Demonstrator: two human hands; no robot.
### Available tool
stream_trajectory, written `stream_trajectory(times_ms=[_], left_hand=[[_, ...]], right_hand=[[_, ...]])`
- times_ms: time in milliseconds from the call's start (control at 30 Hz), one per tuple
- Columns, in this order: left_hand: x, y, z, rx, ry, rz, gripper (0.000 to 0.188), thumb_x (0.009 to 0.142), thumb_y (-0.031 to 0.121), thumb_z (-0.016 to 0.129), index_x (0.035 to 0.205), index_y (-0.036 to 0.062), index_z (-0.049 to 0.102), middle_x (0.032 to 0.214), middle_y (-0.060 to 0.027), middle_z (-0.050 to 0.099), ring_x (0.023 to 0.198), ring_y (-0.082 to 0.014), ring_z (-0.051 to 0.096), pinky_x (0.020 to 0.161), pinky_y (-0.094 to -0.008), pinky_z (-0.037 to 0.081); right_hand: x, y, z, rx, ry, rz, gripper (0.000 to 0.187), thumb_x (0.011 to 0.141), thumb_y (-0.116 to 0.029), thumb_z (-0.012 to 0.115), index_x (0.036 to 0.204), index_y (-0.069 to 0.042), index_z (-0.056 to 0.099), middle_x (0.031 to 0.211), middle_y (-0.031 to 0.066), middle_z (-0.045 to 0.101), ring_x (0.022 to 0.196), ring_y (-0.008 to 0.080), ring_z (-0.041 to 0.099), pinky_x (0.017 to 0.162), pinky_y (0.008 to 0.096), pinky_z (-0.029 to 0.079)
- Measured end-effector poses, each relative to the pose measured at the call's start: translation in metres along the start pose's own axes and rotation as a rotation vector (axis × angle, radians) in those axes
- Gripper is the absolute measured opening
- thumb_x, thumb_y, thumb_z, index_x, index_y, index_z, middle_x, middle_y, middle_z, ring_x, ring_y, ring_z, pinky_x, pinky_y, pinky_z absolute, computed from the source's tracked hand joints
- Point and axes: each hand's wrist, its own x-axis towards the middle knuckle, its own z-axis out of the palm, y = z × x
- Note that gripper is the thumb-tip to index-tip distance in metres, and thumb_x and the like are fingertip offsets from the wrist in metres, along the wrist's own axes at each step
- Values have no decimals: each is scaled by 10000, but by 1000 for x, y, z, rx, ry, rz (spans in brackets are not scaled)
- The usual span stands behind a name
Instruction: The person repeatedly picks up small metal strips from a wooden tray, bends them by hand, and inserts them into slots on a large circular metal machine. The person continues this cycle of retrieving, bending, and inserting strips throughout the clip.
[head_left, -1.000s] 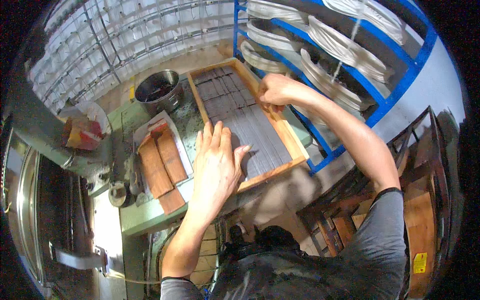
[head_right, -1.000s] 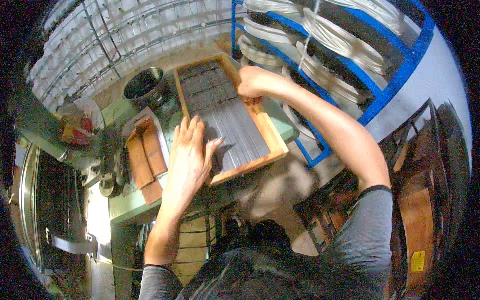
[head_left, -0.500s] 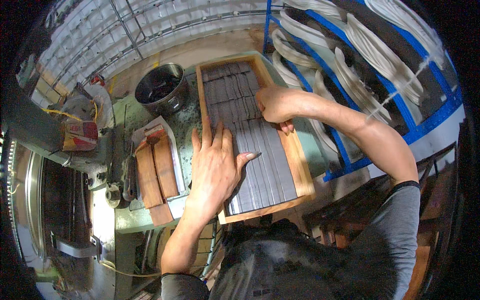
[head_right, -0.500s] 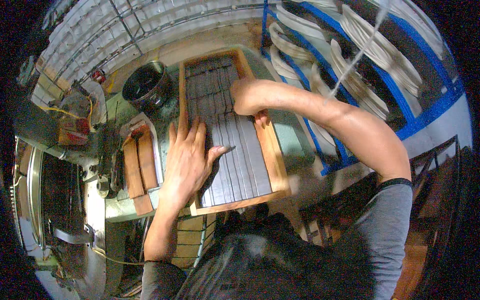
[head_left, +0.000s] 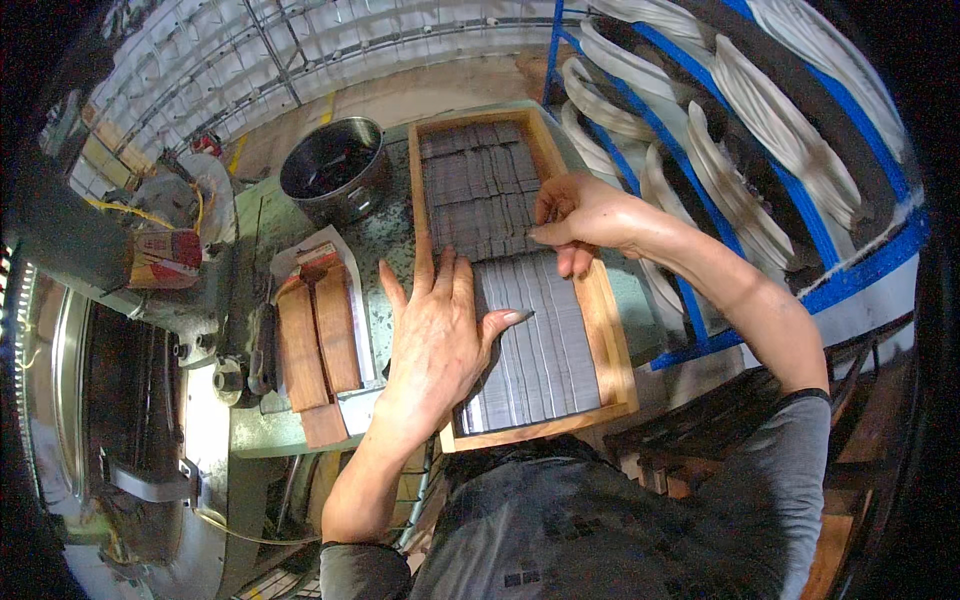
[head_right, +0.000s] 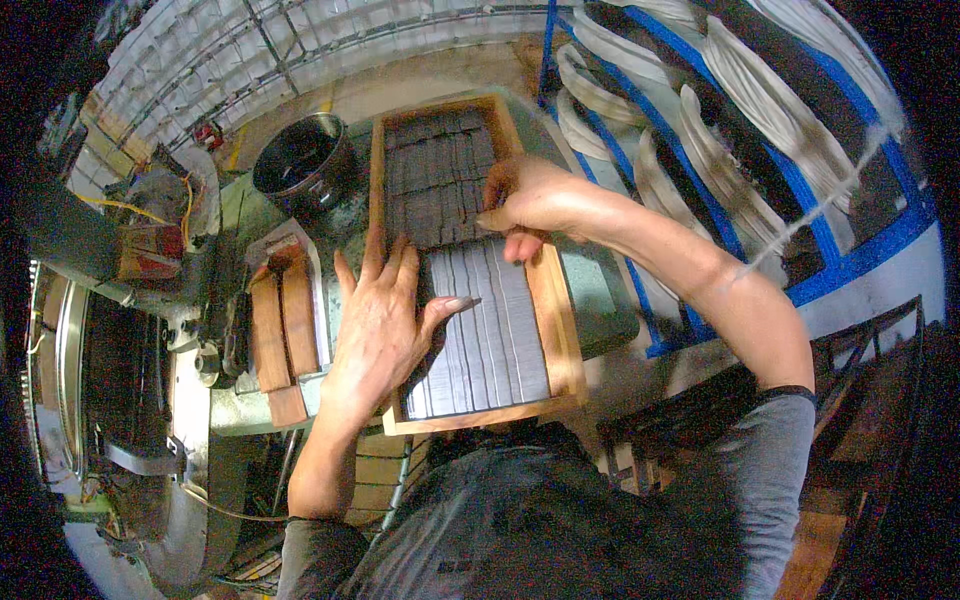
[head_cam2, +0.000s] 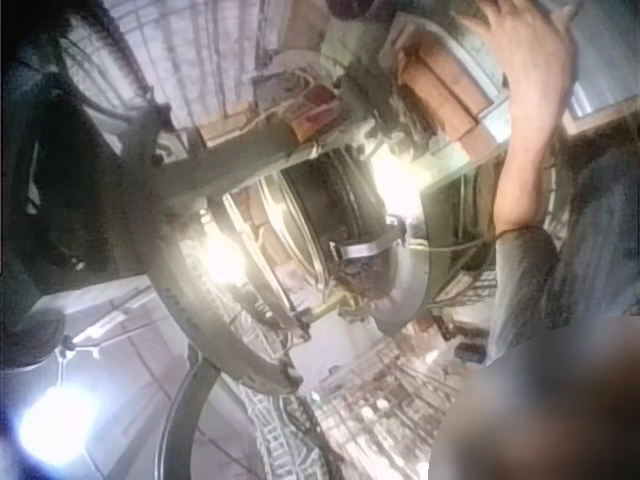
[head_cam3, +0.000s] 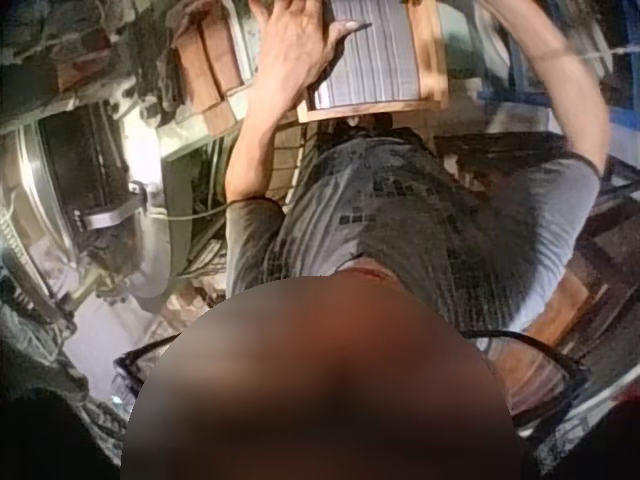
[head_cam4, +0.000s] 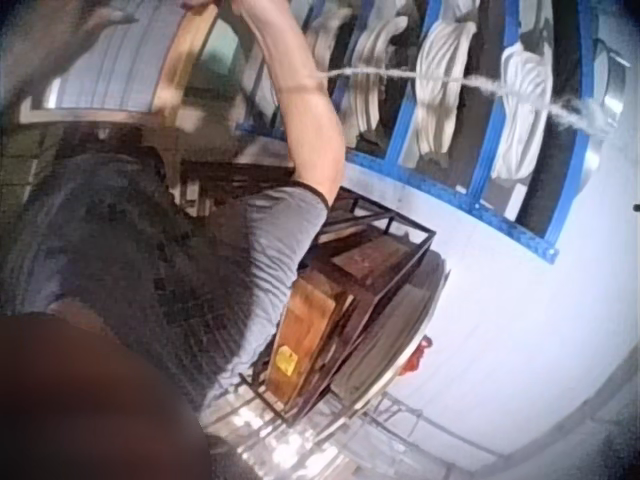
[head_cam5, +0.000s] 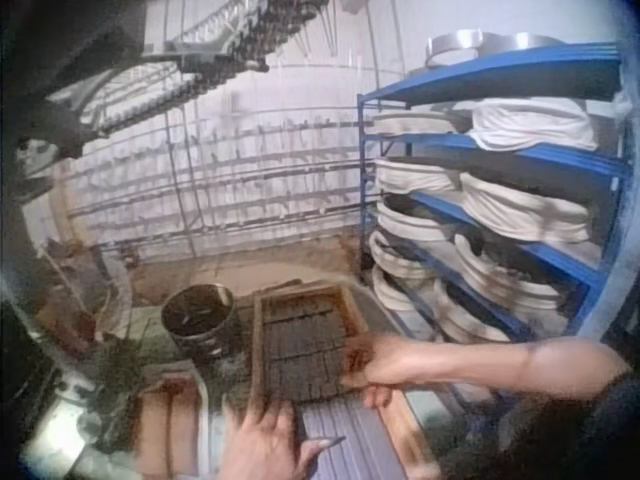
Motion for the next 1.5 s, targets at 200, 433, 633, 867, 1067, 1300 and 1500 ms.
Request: stream_trajectory(times_ms=[200, 433, 633, 867, 1067, 1300, 1500], left_hand=[[0, 0, -3, -49, 18, -10, 666, 921, 459, 617, 1229, -129, 562, 1326, -283, 565, 1383, -426, 389, 1074, -713, 240], [-18, 9, -28, -649, 399, -282, 348, 889, 56, 715, 1203, -64, 627, 1186, -188, 693, 1089, -303, 677, 980, -455, 521], [-34, 68, -36, -2256, 370, -492, 356, 932, -39, 648, 1268, 28, 551, 1235, -165, 678, 1128, -356, 669, 958, -462, 558], [-72, 97, -44, -2203, 556, -681, 302, 919, -68, 648, 1191, 53, 597, 1123, -160, 719, 995, -323, 719, 867, -434, 593], [-146, 87, -51, -2021, 569, -824, 253, 891, -100, 660, 1125, -12, 619, 1065, -182, 733, 932, -301, 734, 856, -413, 598], [-234, 70, -58, -1783, 74, -1069, 214, 882, -56, 708, 1087, -75, 652, 1008, -160, 740, 891, -209, 733, 833, -346, 617], [-323, 10, -73, -1654, -34, -1172, 198, 862, -39, 727, 1049, -54, 667, 961, -152, 749, 860, -207, 731, 811, -325, 592]], right_hand=[[0, 1, 3, 141, -87, -39, 161, 858, -11, 726, 914, 66, 596, 736, 141, 665, 597, 193, 697, 505, 268, 584], [-59, -12, 1, 214, 97, -304, 127, 853, 15, 731, 860, 80, 622, 722, 164, 675, 591, 186, 687, 516, 271, 579], [-136, 20, 100, 25, 478, -778, 144, 807, 16, 786, 881, 7, 663, 809, 122, 713, 690, 197, 728, 576, 288, 588], [-142, 53, 141, -330, 647, -1082, 268, 726, 9, 840, 940, -25, 682, 881, 141, 732, 742, 256, 729, 639, 324, 576], [-148, 62, 144, -168, 246, -1060, 345, 736, -117, 843, 1024, -36, 673, 966, 128, 720, 809, 275, 729, 699, 354, 601], [-140, 69, 238, 291, -118, -521, 355, 853, -66, 762, 1180, 13, 649, 1063, 168, 727, 964, 223, 719, 872, 333, 573], [-128, 41, 344, 647, -412, -60, 281, 890, 23, 702, 1165, 47, 647, 1068, 152, 732, 928, 181, 718, 772, 299, 603]])
